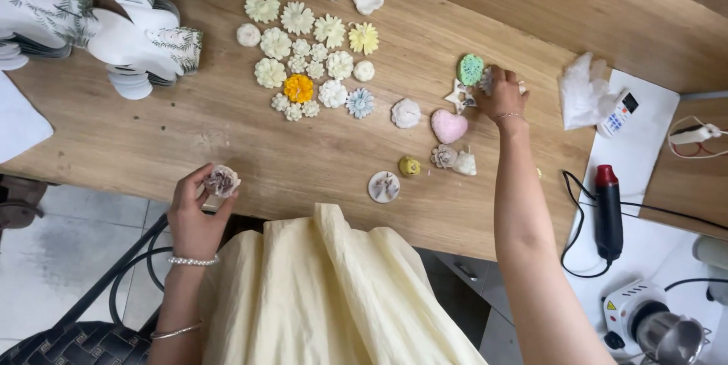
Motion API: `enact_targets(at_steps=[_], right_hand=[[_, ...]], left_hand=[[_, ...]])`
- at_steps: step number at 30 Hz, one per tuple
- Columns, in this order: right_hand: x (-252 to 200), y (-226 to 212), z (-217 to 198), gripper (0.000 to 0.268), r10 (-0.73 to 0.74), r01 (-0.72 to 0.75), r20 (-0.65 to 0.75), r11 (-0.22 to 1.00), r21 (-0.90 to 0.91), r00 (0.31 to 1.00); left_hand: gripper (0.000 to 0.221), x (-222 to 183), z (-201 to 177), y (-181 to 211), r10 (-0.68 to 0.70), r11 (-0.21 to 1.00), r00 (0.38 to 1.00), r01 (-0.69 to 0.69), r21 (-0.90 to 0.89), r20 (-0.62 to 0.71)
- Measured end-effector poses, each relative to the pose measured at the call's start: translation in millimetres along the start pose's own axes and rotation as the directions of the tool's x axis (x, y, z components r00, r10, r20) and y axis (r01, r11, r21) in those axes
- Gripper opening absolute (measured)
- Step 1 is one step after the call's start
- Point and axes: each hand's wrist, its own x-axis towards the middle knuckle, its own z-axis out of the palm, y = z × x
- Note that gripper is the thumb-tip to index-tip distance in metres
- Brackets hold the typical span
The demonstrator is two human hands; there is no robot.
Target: Arranging and cleaning decorative flower-shaped wax pieces on a wooden workbench.
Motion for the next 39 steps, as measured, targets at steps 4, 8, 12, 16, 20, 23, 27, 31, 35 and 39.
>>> enact_targets(at_steps=[4, 8, 12, 16, 20, 23, 27, 31, 35, 39], right_hand=[[9, 16, 9, 0.072, 0.07, -0.069, 0.032, 0.997, -0.014, 0.997], [16, 35, 24, 0.067, 0.02, -0.017, -0.053, 0.998, 0.058, 0.998], [-2, 13, 10, 0.064, 0.078, -0.069, -0.112, 0.994, 0.085, 0.991], [-35, -32, 2, 0.058, 0.091, -0.046, -0.398, 0.991, 0.122, 0.913], [-100, -162, -19, 0.065, -0.092, 0.273, -0.415, 0.874, 0.402, 0.905], [-137, -254, -3, 0.063, -0.196, 0.352, -0.332, 0.778, 0.521, 0.923], [-168, -347, 39, 0.059, -0.385, 0.459, -0.25, 0.733, 0.502, 0.888], [-167, -408, 46, 0.059, -0.459, 0.524, -0.261, 0.79, 0.318, 0.849], [-156, -431, 68, 0.059, -0.572, 0.608, -0.25, 0.788, 0.095, 0.781], [-147, -437, 88, 0.056, -0.598, 0.602, -0.185, 0.798, -0.039, 0.78]], left_hand=[[0.058, -8, 6, 3, -0.012, 1.0, 1.0, 0.012, 0.008, -0.003], [0.058, -6, 11, 9, -0.008, 1.0, 1.0, 0.008, 0.009, 0.023], [0.059, 4, 7, 16, 0.032, 0.999, 0.998, -0.032, 0.004, 0.054], [0.06, 22, 1, 7, 0.052, 0.998, 0.996, -0.053, 0.017, 0.072], [0.06, 49, 0, -7, 0.094, 0.995, 0.987, -0.095, 0.001, 0.13], [0.06, 73, -4, -10, 0.137, 0.99, 0.976, -0.139, 0.002, 0.168], [0.059, 95, -13, -12, 0.179, 0.984, 0.965, -0.174, -0.045, 0.193], [0.06, 106, -34, -18, 0.179, 0.984, 0.962, -0.171, -0.06, 0.205], [0.059, 108, -62, -31, 0.159, 0.987, 0.969, -0.154, -0.039, 0.189], [0.057, 109, -81, -49, 0.127, 0.992, 0.973, -0.123, -0.03, 0.19]])
